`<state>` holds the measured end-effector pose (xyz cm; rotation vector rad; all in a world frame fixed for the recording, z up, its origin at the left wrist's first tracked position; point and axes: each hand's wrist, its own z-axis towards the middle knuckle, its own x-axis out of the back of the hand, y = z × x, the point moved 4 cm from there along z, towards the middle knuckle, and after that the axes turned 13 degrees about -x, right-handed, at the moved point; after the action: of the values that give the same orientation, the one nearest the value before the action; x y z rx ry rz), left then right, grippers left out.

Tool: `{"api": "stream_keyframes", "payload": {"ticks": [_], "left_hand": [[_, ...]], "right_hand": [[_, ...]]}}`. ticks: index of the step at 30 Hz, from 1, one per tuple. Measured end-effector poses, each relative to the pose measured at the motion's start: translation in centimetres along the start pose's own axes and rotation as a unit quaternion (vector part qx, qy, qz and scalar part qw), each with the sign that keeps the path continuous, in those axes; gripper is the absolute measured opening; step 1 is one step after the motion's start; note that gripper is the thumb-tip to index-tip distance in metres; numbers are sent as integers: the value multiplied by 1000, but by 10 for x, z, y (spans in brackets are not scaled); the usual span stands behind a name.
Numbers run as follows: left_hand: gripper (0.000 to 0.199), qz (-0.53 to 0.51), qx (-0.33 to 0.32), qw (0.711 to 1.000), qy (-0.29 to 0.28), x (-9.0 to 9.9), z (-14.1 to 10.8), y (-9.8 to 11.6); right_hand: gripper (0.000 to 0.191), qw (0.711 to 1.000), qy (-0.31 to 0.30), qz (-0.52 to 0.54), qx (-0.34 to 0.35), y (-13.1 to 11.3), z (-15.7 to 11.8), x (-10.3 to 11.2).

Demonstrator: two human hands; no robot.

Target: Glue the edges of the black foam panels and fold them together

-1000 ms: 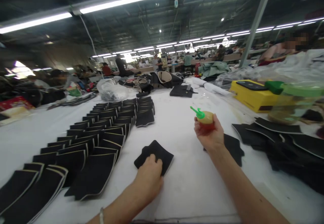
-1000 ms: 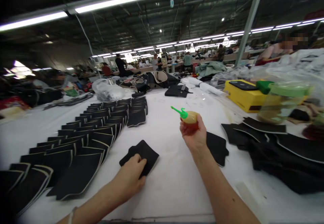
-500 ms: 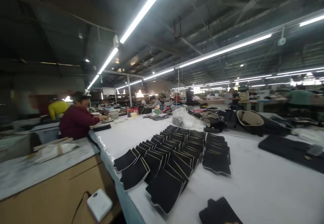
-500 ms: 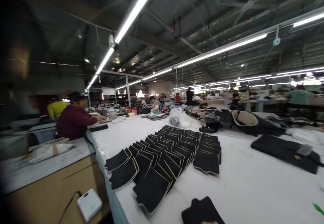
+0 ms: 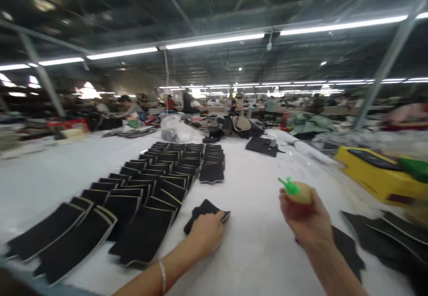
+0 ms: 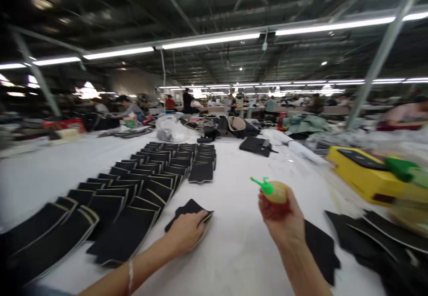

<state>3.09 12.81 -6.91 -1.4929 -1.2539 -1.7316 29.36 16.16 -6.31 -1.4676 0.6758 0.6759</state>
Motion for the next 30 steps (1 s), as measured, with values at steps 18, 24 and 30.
{"api": "stream_keyframes", "payload": {"ticks": [18, 24, 30], "left_hand": [[48, -22, -57, 998, -28, -11, 4, -20], [49, -25, -66, 997, -24, -11, 4, -22], [48, -26, -72, 996, -35, -11, 5, -23]], "right_hand": [[59, 887, 93, -445, 77, 34, -67, -56], [60, 814, 84, -565, 110, 39, -59, -65], [59, 781, 45, -611, 117, 46, -52, -72]]}}
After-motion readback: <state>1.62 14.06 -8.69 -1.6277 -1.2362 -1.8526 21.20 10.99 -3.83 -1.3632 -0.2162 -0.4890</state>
